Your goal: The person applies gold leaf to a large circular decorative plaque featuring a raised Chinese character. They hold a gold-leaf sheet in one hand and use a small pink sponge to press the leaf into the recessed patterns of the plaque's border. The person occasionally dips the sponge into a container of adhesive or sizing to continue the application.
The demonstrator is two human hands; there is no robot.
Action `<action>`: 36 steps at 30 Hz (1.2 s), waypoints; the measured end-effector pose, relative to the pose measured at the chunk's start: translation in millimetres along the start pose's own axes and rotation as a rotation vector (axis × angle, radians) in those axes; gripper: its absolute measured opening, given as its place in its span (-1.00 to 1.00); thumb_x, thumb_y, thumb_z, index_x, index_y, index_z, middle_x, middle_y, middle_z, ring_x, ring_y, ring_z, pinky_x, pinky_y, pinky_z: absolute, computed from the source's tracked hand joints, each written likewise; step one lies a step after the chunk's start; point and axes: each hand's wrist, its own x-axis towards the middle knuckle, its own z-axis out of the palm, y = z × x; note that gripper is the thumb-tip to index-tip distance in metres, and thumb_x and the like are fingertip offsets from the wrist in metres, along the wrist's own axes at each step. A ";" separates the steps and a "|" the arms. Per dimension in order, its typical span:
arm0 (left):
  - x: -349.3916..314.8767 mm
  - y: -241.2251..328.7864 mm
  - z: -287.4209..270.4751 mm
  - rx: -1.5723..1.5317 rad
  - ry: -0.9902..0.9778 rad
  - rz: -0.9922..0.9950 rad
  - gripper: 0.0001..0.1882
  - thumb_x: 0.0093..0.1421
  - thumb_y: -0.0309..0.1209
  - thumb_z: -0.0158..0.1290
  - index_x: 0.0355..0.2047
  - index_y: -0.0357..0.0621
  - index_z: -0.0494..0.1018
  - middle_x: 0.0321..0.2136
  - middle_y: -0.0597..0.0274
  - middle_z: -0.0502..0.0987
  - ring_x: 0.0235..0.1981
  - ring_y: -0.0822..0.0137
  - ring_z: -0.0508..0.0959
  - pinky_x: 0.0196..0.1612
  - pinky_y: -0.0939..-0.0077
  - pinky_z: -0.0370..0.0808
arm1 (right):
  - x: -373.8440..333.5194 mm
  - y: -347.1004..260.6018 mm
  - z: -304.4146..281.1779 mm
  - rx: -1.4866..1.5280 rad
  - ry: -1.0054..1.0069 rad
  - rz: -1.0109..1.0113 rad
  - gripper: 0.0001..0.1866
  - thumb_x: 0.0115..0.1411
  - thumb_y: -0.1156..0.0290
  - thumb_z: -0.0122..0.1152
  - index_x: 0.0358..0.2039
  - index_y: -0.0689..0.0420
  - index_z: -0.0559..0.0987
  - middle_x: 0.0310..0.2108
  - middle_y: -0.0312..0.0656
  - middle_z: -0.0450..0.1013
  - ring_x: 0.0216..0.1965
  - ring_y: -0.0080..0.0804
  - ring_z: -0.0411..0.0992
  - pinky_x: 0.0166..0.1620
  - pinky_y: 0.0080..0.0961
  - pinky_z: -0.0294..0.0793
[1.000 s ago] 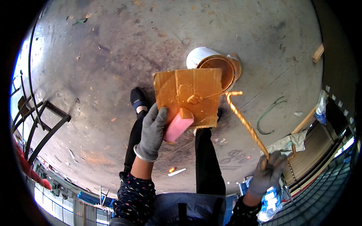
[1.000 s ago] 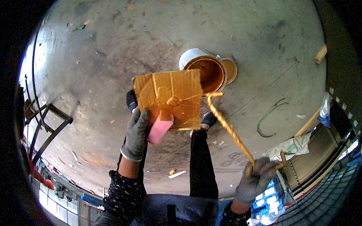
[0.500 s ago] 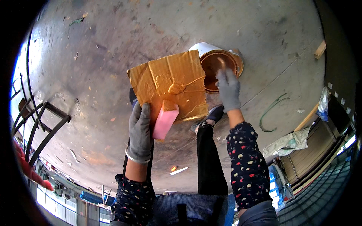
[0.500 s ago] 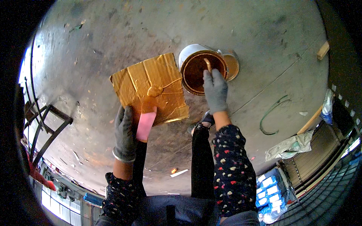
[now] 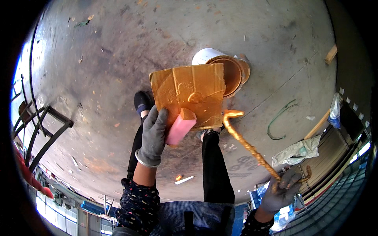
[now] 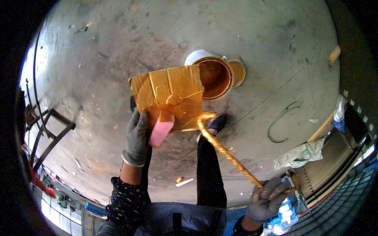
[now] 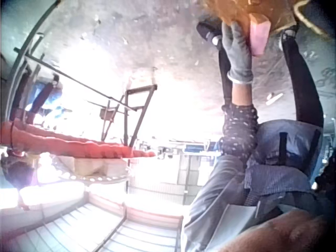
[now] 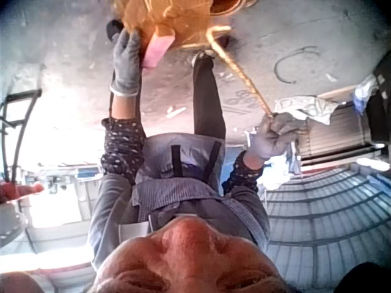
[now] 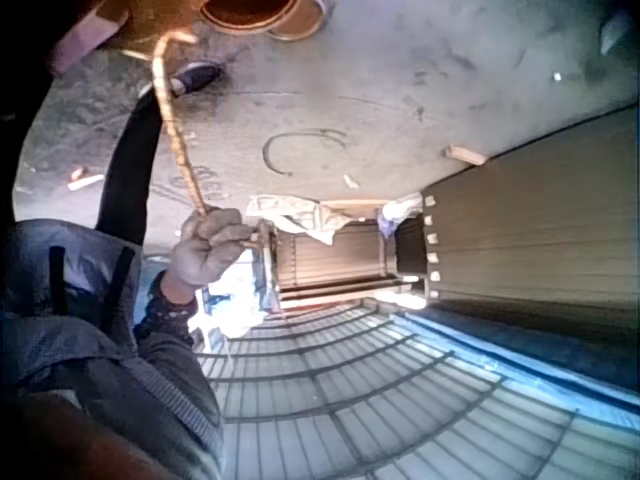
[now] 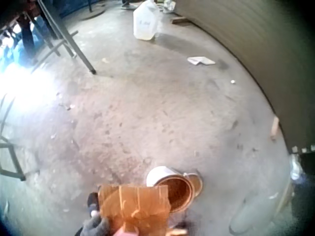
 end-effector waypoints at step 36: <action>-85.8 66.2 -14.3 -0.228 0.085 0.220 -0.53 0.56 -0.16 0.02 0.26 -0.29 0.44 0.04 0.30 0.59 -0.02 0.50 0.54 0.07 0.55 0.51 | 63.9 104.4 24.6 -0.642 -0.210 -0.037 -0.79 0.39 0.43 0.25 -0.01 0.18 0.64 -0.18 -0.32 0.57 -0.23 -0.48 0.51 -0.16 -0.45 0.55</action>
